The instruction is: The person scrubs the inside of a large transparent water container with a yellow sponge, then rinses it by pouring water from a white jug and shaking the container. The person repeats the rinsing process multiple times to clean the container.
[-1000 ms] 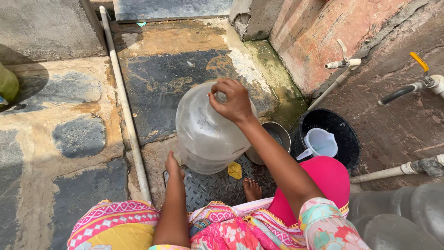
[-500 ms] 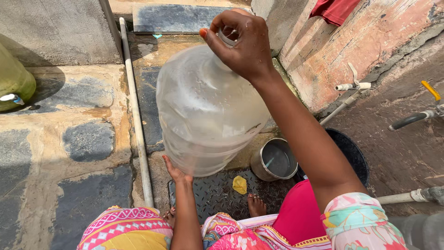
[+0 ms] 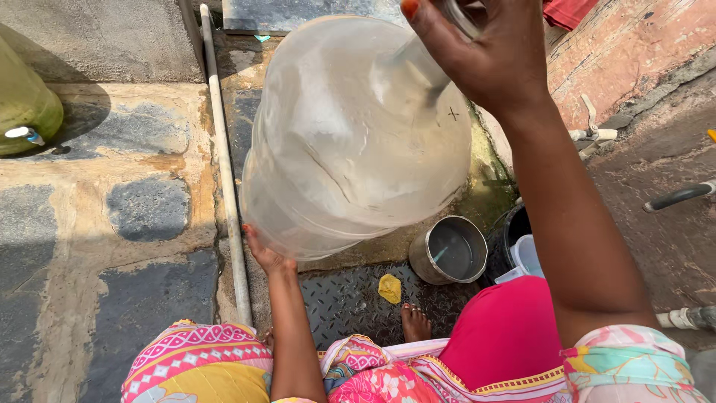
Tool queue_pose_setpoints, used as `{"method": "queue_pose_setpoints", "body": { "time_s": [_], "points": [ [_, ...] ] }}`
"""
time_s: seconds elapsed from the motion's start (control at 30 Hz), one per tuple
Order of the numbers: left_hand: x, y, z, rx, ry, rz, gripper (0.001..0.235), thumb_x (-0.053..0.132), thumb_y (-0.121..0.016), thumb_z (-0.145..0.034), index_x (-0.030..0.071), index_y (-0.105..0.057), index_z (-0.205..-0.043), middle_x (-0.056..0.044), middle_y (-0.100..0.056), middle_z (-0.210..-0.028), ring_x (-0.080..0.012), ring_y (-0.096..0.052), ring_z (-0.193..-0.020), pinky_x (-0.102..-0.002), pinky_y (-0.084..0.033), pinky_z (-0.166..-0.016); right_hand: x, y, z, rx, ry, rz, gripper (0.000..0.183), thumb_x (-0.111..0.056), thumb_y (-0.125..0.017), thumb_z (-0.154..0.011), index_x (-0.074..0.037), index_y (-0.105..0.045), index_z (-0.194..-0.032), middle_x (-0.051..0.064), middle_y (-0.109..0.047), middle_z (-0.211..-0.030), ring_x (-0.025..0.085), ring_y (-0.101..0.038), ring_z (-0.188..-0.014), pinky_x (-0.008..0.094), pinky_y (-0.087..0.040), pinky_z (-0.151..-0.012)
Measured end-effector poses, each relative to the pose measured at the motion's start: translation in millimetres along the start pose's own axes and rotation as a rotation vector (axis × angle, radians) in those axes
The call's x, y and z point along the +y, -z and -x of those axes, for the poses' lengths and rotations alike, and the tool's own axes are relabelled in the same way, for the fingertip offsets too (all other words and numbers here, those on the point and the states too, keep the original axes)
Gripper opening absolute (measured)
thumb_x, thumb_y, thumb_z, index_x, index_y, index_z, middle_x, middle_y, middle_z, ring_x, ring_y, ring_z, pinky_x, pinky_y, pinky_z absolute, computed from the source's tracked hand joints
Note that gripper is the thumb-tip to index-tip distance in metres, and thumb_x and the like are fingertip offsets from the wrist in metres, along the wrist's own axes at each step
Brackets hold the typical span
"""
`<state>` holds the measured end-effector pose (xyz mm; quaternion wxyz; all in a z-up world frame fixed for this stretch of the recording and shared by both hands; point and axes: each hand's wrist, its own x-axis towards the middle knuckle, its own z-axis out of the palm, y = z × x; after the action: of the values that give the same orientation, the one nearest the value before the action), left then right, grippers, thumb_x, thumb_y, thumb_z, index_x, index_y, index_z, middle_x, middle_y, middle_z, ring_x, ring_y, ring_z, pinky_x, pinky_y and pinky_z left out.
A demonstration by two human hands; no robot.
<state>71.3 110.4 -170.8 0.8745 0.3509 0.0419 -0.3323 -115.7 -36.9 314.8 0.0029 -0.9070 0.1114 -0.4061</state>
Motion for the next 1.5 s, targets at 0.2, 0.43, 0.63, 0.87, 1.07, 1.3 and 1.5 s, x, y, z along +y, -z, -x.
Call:
{"method": "queue_pose_setpoints", "body": {
  "time_s": [0.2, 0.43, 0.63, 0.87, 1.07, 1.3, 1.5],
  "points": [
    [1, -48, 12, 0.0, 0.084, -0.124, 0.099, 0.08, -0.047, -0.082, 0.028, -0.018, -0.161, -0.009, -0.024, -0.167, -0.0349, -0.027, -0.153, -0.061, -0.03, -0.118, 60, 51, 52, 0.156, -0.042, -0.366, 0.02, -0.018, -0.071, -0.115, 0.001, -0.064, -0.11, 0.005, -0.066, -0.099, 0.009, -0.056, -0.082, 0.023, -0.044, -0.075],
    [46, -72, 39, 0.029, 0.18, -0.437, 0.09, 0.063, -0.057, -0.081, 0.019, -0.034, -0.157, -0.017, -0.041, -0.155, -0.0427, -0.046, -0.139, -0.065, -0.043, -0.106, 109, 63, 88, 0.154, -0.207, -0.239, 0.022, -0.016, -0.075, -0.115, 0.002, -0.071, -0.105, 0.008, -0.072, -0.093, 0.01, -0.065, -0.081, 0.025, -0.05, -0.075],
    [150, -150, 47, -0.423, -0.627, -0.11, 0.051, 0.05, -0.057, -0.103, 0.004, -0.063, -0.125, -0.01, -0.068, -0.12, -0.0217, -0.067, -0.117, -0.038, -0.058, -0.106, 155, 110, 195, 0.485, -0.617, -0.899, 0.036, -0.032, -0.052, -0.109, -0.002, -0.063, -0.123, 0.013, -0.071, -0.113, 0.018, -0.075, -0.098, 0.033, -0.061, -0.08],
    [224, -211, 12, -0.522, -0.588, -0.066, 0.011, 0.01, -0.059, -0.108, 0.005, -0.05, -0.105, -0.01, -0.067, -0.095, -0.0135, -0.067, -0.083, -0.029, -0.06, -0.079, 207, -3, 316, 0.364, -1.097, -1.127, 0.05, -0.048, -0.048, -0.105, -0.012, -0.052, -0.139, 0.005, -0.067, -0.116, 0.013, -0.071, -0.082, 0.027, -0.049, -0.046],
    [193, -156, -34, -0.028, -0.252, -0.342, 0.043, 0.046, -0.04, -0.106, 0.005, -0.051, -0.103, -0.018, -0.068, -0.096, -0.0202, -0.067, -0.081, -0.034, -0.06, -0.073, 242, -54, 369, 0.214, -1.482, -0.917, 0.053, -0.055, -0.056, -0.098, -0.004, -0.057, -0.113, 0.008, -0.066, -0.076, 0.018, -0.06, -0.05, 0.026, -0.047, -0.041],
    [168, -136, -32, -0.021, -0.158, -0.383, 0.076, 0.07, -0.02, -0.095, 0.009, -0.056, -0.121, -0.018, -0.075, -0.106, -0.0229, -0.075, -0.091, -0.035, -0.064, -0.079, 253, -71, 388, 0.137, -1.525, -0.911, 0.052, -0.053, -0.053, -0.098, -0.003, -0.063, -0.106, 0.011, -0.066, -0.076, 0.018, -0.06, -0.05, 0.025, -0.047, -0.042],
    [196, -155, -20, -0.118, -0.165, -0.443, 0.062, 0.061, -0.036, -0.1, 0.01, -0.06, -0.126, -0.013, -0.075, -0.104, -0.0137, -0.071, -0.079, -0.028, -0.059, -0.069, 244, -49, 374, 0.271, -1.284, -1.013, 0.047, -0.047, -0.05, -0.102, -0.003, -0.063, -0.111, 0.01, -0.069, -0.084, 0.02, -0.065, -0.06, 0.027, -0.05, -0.048]
  ]
}}
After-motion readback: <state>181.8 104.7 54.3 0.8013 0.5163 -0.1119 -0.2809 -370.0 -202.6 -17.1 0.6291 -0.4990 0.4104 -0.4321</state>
